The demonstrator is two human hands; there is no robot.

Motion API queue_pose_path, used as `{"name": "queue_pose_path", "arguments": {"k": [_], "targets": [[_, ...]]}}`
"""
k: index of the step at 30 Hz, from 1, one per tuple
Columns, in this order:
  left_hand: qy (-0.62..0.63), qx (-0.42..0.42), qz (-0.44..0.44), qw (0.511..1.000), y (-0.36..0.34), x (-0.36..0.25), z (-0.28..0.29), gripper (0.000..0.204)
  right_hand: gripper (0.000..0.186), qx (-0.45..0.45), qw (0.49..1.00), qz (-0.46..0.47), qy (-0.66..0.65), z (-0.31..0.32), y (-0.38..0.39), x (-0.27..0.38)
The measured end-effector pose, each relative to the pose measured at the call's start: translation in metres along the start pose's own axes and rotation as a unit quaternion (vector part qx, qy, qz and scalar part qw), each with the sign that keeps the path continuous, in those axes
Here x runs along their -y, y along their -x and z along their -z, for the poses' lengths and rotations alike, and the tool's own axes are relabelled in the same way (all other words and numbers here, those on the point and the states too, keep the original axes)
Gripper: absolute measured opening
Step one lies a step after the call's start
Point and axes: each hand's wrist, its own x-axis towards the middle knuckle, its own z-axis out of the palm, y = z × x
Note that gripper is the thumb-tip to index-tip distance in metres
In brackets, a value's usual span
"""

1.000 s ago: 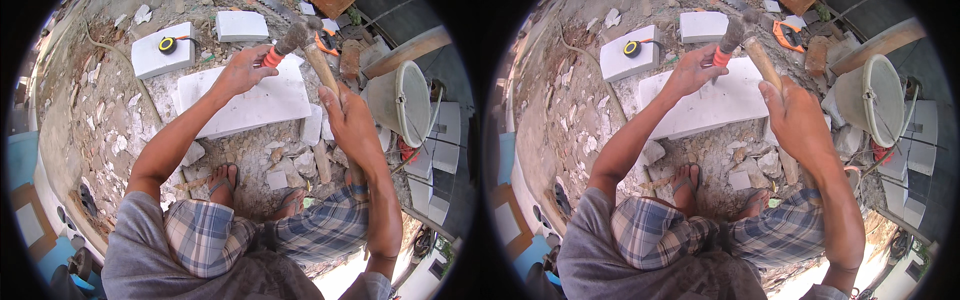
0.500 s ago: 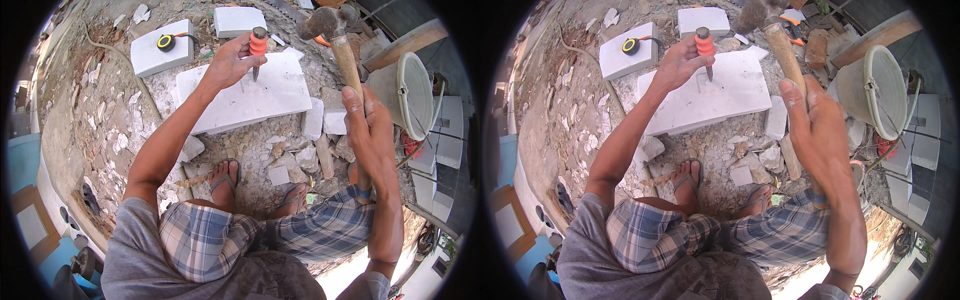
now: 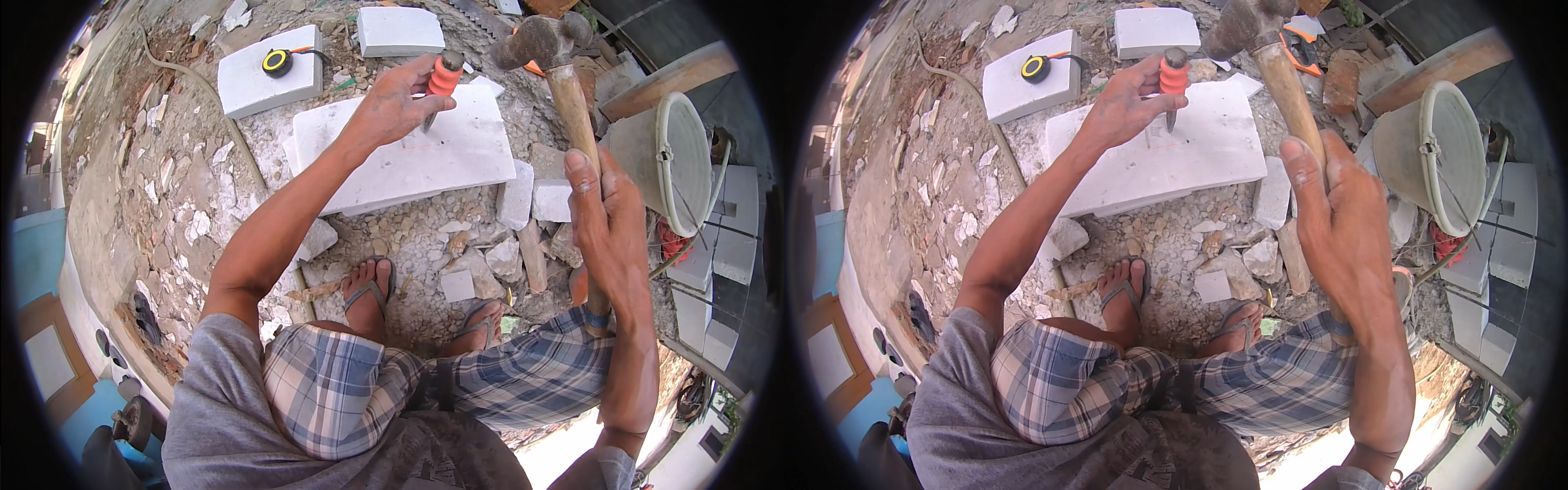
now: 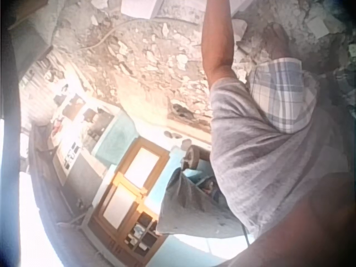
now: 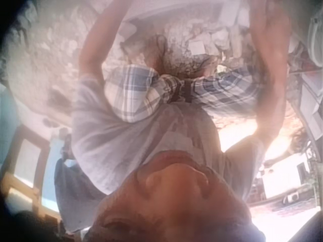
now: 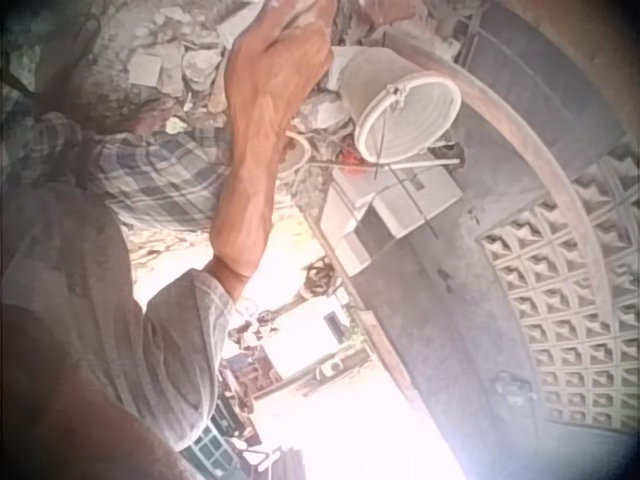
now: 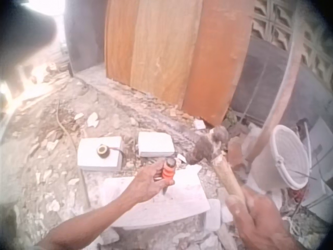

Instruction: The person measures and marks a white ceramic tile with a tape measure and pencil. They then use a hand saw to score the tile along the marked line. Finally, they use a hammer and a chisel to break the tile along the scored line.

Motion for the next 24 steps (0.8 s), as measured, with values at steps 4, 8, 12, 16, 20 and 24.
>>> {"name": "queue_pose_path", "arguments": {"k": [4,8,12,16,20,24], "targets": [[-0.021,0.004,0.001,1.0,0.004,-0.004,-0.002,0.048,0.047,-0.107,0.989,0.093,-0.036,-0.004,-0.003,0.008],[0.004,0.015,0.007,1.0,0.003,-0.007,-0.006,0.047,0.044,-0.044,0.993,0.108,0.015,-0.025,-0.022,-0.01],[-0.022,0.01,0.025,0.999,0.011,-0.01,-0.004,0.046,0.041,-0.049,0.994,0.098,0.022,-0.009,-0.013,0.006],[-0.01,0.024,0.009,1.0,0.011,-0.003,-0.007,0.045,0.043,-0.069,0.995,0.066,-0.034,-0.016,-0.013,0.006],[-0.034,0.037,0.01,0.999,0.005,-0.005,-0.01,0.049,0.048,0.012,0.997,0.068,0.042,-0.008,-0.014,-0.021],[-0.007,-0.016,0.04,0.999,-0.003,-0.004,0.017,0.054,0.05,-0.045,0.995,0.058,-0.064,0.0,0.0,-0.01]]}}
